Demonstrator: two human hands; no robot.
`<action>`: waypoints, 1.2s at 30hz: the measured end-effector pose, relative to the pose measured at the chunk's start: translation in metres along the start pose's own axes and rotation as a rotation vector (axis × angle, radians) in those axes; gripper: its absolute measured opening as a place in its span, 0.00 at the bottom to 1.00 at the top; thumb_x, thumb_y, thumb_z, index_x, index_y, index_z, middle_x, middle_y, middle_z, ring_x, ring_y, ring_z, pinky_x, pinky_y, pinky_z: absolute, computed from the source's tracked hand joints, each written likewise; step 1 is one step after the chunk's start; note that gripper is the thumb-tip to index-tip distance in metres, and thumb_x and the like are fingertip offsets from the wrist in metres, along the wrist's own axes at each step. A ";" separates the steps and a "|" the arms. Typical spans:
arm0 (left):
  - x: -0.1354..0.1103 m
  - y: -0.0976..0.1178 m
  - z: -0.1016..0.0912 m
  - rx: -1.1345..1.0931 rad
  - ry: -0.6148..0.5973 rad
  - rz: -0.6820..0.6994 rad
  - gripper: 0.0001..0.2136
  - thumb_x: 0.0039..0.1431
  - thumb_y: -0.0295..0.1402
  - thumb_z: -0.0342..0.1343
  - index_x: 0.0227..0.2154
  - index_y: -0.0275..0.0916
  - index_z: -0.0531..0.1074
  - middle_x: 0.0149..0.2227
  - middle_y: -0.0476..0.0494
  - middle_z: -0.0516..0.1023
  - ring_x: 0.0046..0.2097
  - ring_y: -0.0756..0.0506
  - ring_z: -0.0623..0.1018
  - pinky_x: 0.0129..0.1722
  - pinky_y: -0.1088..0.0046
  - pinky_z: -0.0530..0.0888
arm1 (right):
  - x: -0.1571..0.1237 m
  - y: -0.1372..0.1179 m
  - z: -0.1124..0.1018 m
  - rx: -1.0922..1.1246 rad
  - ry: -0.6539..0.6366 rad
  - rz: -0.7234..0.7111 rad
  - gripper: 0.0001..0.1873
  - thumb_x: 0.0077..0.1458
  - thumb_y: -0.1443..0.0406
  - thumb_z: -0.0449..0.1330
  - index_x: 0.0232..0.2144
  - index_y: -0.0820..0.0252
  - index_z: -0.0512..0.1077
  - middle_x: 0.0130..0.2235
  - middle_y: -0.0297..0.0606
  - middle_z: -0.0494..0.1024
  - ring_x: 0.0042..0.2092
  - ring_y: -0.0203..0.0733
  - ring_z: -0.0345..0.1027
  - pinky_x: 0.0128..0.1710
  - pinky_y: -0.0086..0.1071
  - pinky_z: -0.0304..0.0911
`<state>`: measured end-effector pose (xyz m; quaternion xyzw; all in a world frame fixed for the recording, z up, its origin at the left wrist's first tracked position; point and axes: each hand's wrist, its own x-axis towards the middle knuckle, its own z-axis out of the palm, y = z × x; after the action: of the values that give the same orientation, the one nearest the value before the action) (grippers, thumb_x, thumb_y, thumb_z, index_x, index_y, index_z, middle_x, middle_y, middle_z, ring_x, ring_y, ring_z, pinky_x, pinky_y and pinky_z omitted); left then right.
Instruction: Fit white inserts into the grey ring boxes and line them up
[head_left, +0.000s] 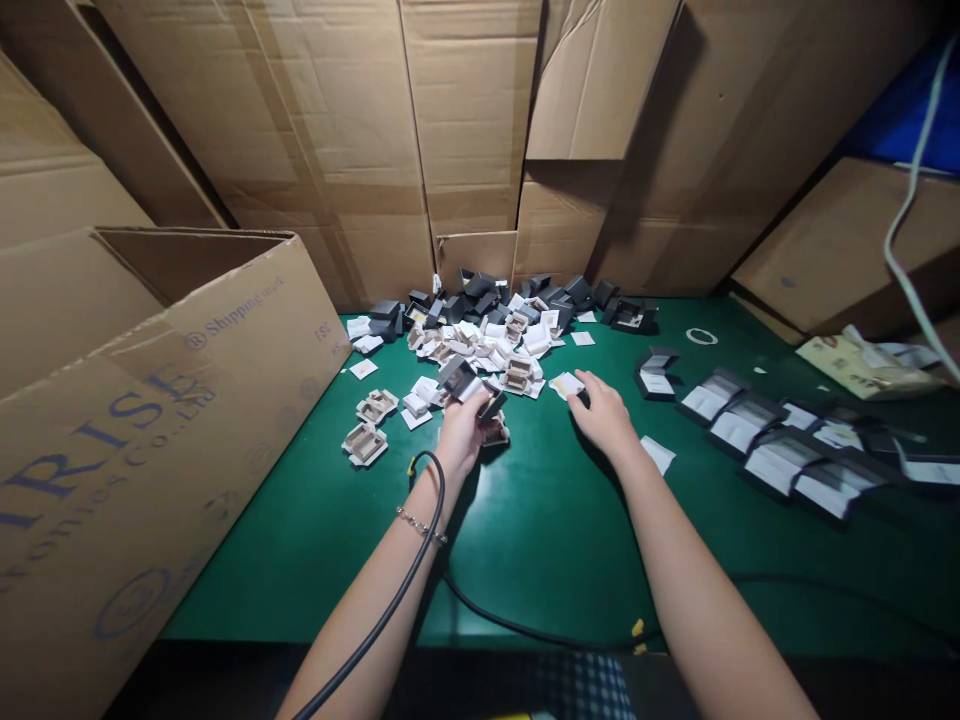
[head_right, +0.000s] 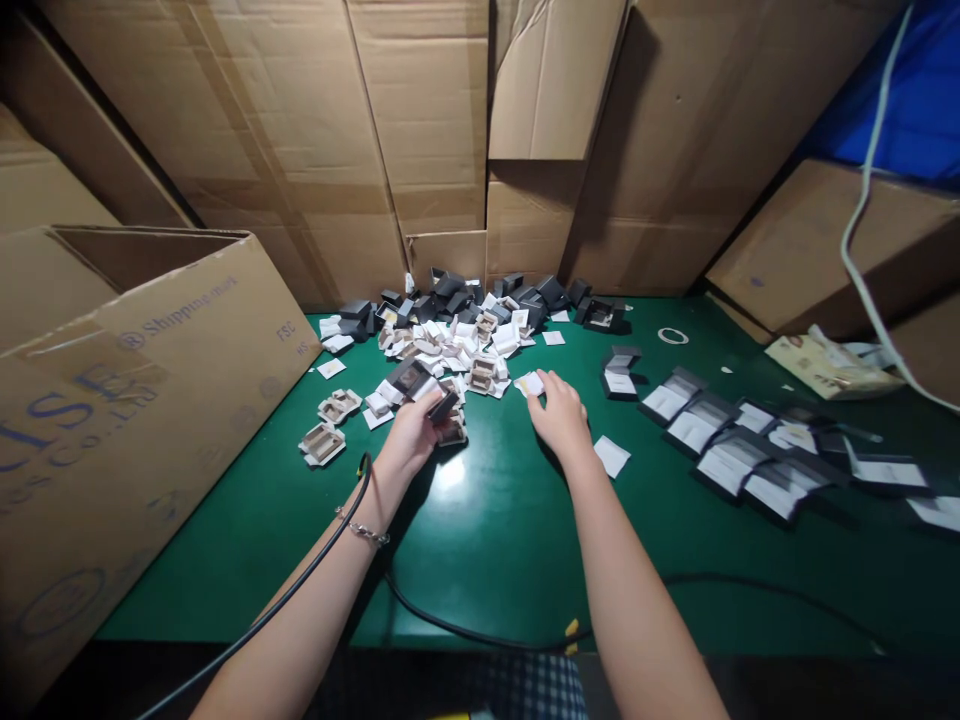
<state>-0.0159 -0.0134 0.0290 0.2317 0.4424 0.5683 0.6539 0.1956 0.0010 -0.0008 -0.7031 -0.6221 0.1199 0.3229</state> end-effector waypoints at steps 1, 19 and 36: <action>0.001 0.002 -0.001 -0.016 0.011 0.006 0.10 0.42 0.31 0.61 0.29 0.34 0.71 0.25 0.49 0.73 0.24 0.53 0.71 0.21 0.78 0.69 | 0.002 0.006 0.001 -0.085 -0.043 0.019 0.25 0.53 0.59 0.54 0.54 0.58 0.68 0.61 0.50 0.64 0.61 0.61 0.55 0.58 0.60 0.49; 0.014 0.031 -0.022 -0.395 0.424 0.249 0.02 0.52 0.28 0.53 0.27 0.38 0.64 0.23 0.55 0.69 0.22 0.56 0.71 0.24 0.82 0.71 | -0.065 -0.096 0.040 -0.217 -0.466 -0.630 0.24 0.59 0.56 0.52 0.58 0.45 0.63 0.65 0.36 0.58 0.65 0.58 0.46 0.59 0.70 0.36; 0.027 0.035 -0.041 0.139 0.299 0.215 0.04 0.43 0.29 0.51 0.25 0.36 0.66 0.24 0.50 0.69 0.26 0.51 0.71 0.29 0.75 0.71 | -0.045 -0.069 0.016 -0.191 -0.265 -0.259 0.20 0.50 0.63 0.60 0.47 0.58 0.66 0.55 0.49 0.69 0.58 0.54 0.59 0.59 0.69 0.32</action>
<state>-0.0702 0.0128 0.0277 0.2353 0.5456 0.6310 0.4988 0.1230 -0.0359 0.0181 -0.6226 -0.7530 0.1093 0.1830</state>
